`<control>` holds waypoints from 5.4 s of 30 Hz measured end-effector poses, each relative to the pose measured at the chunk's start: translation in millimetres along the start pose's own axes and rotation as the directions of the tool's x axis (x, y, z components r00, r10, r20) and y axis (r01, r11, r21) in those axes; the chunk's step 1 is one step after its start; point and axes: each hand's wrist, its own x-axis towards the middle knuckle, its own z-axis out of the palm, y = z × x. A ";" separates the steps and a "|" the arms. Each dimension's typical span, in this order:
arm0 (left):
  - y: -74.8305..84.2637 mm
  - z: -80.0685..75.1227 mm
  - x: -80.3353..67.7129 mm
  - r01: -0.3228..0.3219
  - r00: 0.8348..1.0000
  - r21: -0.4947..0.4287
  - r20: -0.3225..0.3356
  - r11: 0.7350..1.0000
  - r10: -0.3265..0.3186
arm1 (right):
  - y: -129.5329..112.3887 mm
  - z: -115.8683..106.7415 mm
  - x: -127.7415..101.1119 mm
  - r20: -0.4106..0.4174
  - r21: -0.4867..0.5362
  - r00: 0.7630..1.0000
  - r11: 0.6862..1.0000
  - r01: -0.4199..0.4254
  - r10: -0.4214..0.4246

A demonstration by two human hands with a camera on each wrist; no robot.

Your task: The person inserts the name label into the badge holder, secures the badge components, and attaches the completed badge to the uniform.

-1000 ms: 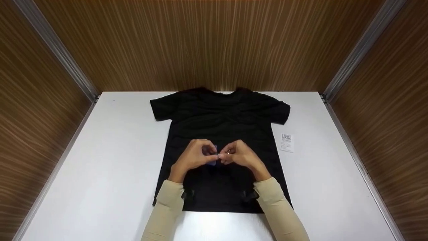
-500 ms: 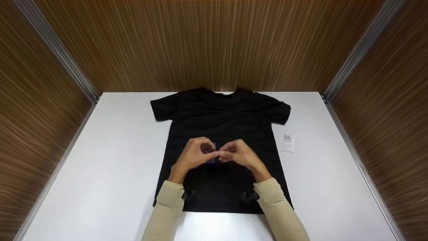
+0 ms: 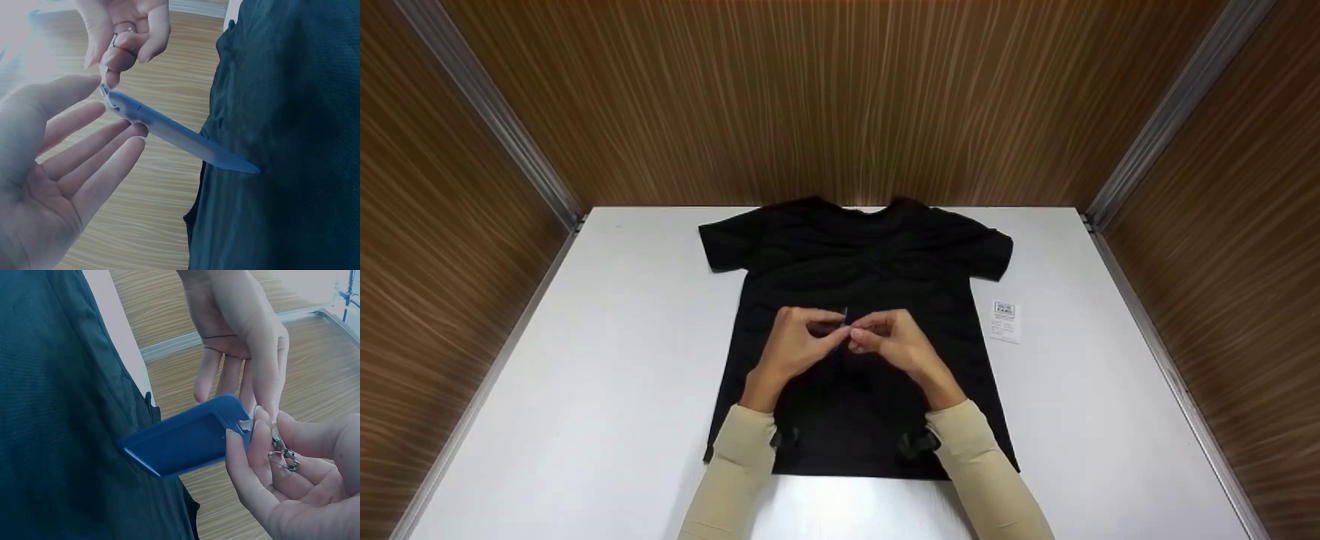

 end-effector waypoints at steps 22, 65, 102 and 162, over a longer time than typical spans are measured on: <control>2.2 7.4 -0.6 -0.068 0.997 0.030 -0.041 0.997 0.069 | 1.1 4.9 -0.6 -0.104 -0.059 0.993 0.997 0.043 -0.049; 0.4 10.1 -0.2 -0.198 0.968 -0.154 -0.188 0.968 0.168 | 1.4 15.4 -1.2 -0.144 0.000 0.978 0.988 0.153 -0.152; 37.4 -7.4 0.3 -0.073 0.982 -0.243 -0.187 0.967 0.027 | -6.2 7.4 -4.1 -0.127 0.101 0.989 0.991 0.084 -0.070; -19.1 -2.7 -2.9 0.185 0.962 -0.207 0.237 0.961 -0.134 | -18.3 0.0 -7.0 -0.153 0.025 0.982 0.992 0.121 -0.115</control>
